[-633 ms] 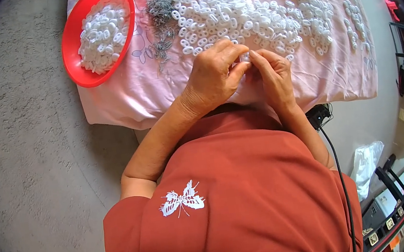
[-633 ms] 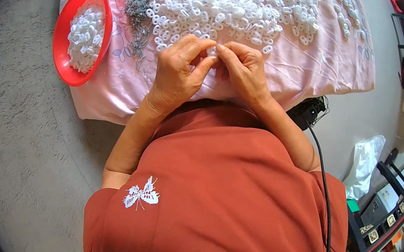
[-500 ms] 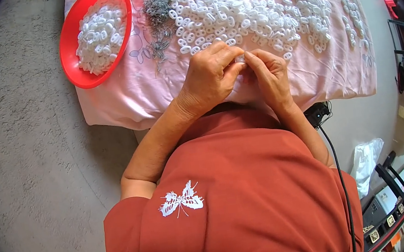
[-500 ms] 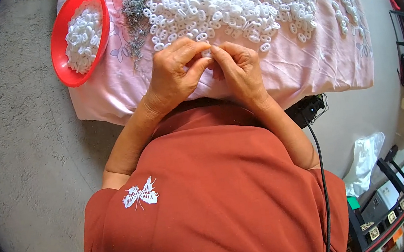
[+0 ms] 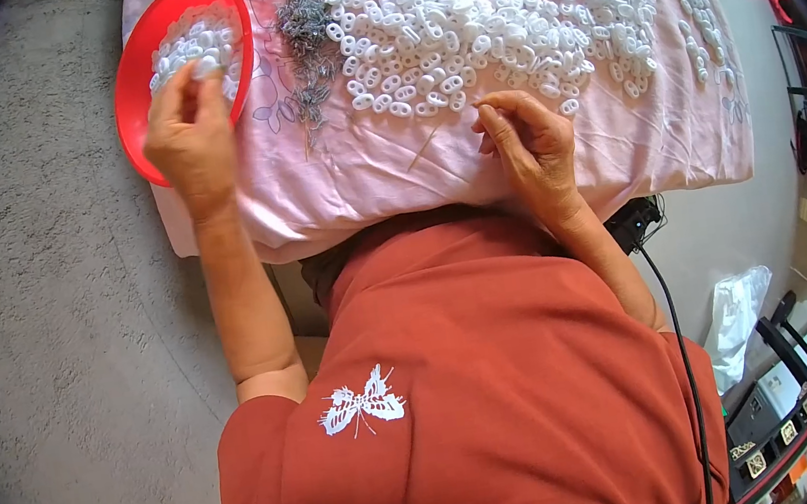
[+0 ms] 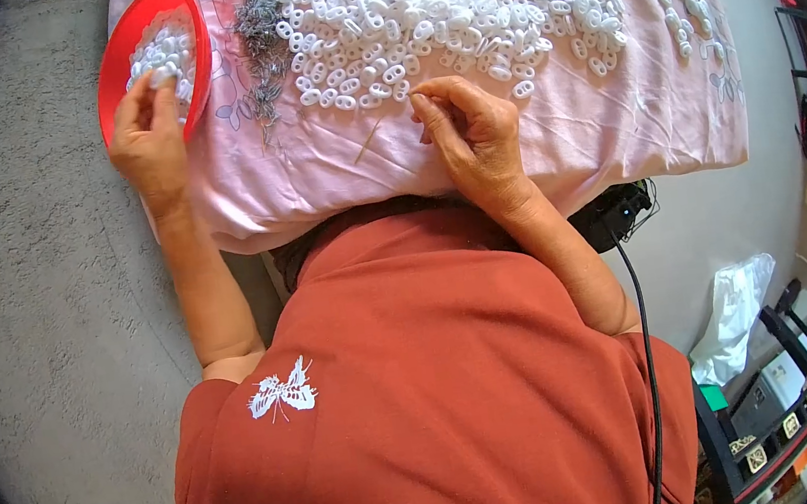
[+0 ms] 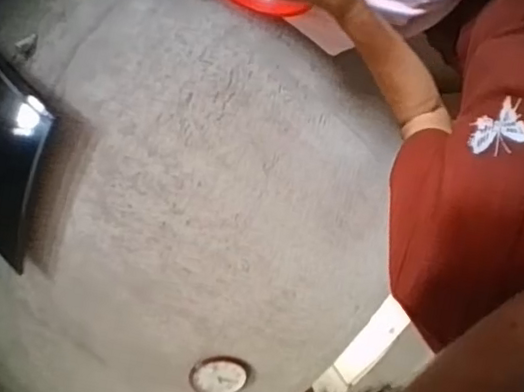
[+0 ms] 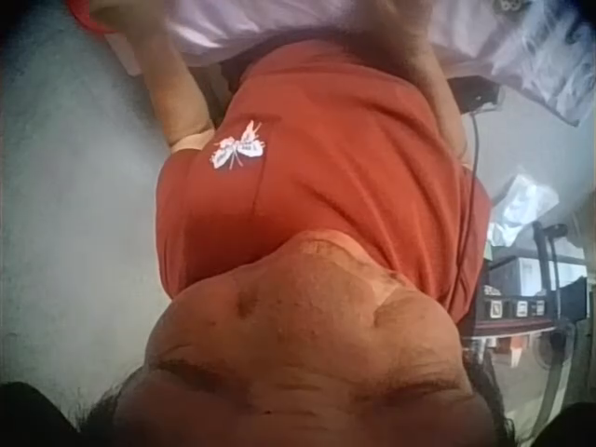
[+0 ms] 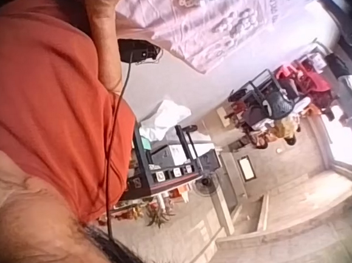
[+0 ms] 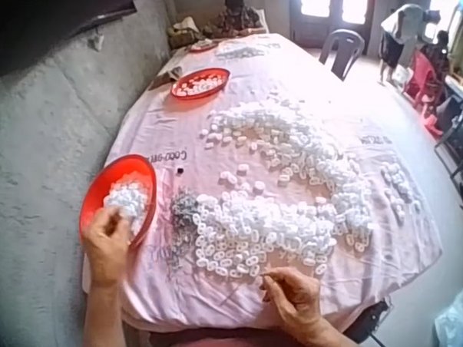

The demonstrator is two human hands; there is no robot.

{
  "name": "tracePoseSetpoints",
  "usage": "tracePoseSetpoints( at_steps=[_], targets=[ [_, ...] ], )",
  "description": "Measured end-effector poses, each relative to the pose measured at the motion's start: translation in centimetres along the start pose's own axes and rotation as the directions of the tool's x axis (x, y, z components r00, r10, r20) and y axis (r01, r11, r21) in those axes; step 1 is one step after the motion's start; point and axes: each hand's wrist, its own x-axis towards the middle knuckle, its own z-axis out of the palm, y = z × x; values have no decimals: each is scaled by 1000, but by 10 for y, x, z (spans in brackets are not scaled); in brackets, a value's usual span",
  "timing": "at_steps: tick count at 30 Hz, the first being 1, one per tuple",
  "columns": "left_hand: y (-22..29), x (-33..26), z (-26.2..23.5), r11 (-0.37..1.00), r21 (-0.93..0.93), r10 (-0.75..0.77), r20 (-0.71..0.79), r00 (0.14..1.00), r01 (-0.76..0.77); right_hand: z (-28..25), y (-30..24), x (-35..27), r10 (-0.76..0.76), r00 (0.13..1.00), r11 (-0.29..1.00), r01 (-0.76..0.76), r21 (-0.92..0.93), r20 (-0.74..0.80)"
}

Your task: The person connects small plastic pieces together by hand from a pile on the table.

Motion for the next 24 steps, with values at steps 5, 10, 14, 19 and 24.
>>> tracePoseSetpoints(
  at_steps=[5,10,14,19,24],
  targets=[
    [-13,15,-21,968,243,68,-24,997,-60,-3,2,1,-62,998,993,64,-101,29],
    [24,-19,13,984,-34,180,104,978,-177,-4,7,1,-49,999,996,50,-70,14],
    [47,-56,47,956,-255,244,431,869,-142,-4,5,0,-56,998,996,56,-69,3],
    [47,-69,63,964,-212,254,540,803,-162,-5,2,0,-54,998,998,54,-36,20],
    [47,-68,69,975,-160,221,593,775,-155,-6,4,-1,-43,999,999,43,-20,22]
  ],
)
